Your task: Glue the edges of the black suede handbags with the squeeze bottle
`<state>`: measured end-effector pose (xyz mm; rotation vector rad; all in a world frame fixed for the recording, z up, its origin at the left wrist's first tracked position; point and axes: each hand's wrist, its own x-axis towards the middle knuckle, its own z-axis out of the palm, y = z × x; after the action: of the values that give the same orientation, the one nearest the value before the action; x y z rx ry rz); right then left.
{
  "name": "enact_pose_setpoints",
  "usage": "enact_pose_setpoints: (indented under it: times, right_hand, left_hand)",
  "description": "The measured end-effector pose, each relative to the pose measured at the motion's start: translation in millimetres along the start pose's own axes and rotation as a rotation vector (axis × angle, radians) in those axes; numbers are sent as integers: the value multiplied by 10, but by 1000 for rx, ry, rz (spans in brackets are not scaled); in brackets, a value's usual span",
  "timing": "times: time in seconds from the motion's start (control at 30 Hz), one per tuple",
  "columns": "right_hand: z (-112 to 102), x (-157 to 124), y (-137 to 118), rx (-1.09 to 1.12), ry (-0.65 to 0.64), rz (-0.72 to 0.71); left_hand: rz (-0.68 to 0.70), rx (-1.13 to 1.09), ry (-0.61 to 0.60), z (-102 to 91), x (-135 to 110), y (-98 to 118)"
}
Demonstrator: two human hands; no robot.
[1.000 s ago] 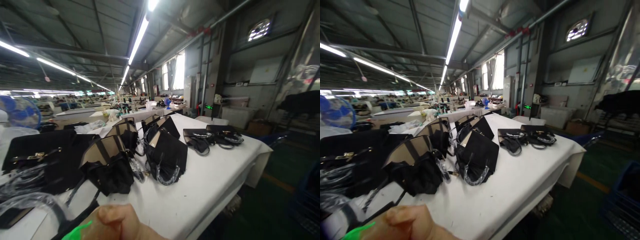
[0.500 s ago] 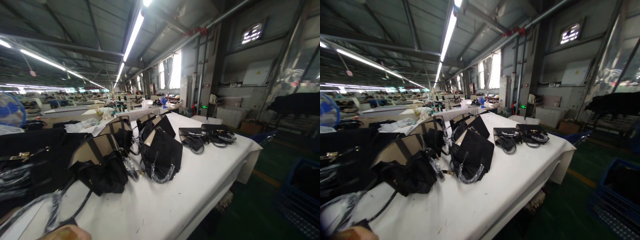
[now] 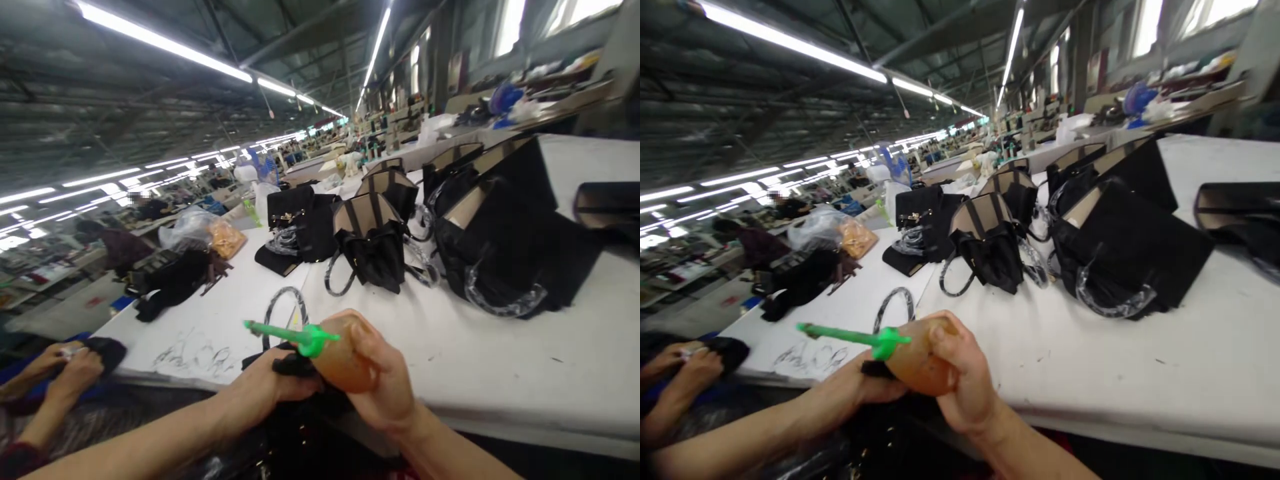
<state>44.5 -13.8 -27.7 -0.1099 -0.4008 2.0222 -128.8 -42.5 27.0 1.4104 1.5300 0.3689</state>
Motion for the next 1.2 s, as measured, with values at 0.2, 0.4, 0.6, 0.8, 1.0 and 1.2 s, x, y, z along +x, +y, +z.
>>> enact_pose_setpoints:
  times: [0.2, 0.4, 0.6, 0.8, 1.0, 1.2]
  right_hand:
    - [-490, -109, -339, 102, 92, 88]
    - [-677, -143, -424, 181, 222, 25]
    - [-590, -140, -470, 158, 126, -36]
    - [-488, -2, -409, 88, 100, -118]
    - [-571, 109, -326, -15, 71, -105]
    - [-442, 298, -193, -47, -6, -75]
  left_hand:
    - [19, -119, -43, -82, -210, 149]
    - [79, 34, 138, -336, -281, 473]
    - [343, 497, 229, -490, -493, 961]
    - [540, 651, 268, -344, -379, 801]
    - [538, 512, 166, -186, -168, 512]
    - [421, 352, 143, -33, -46, 532]
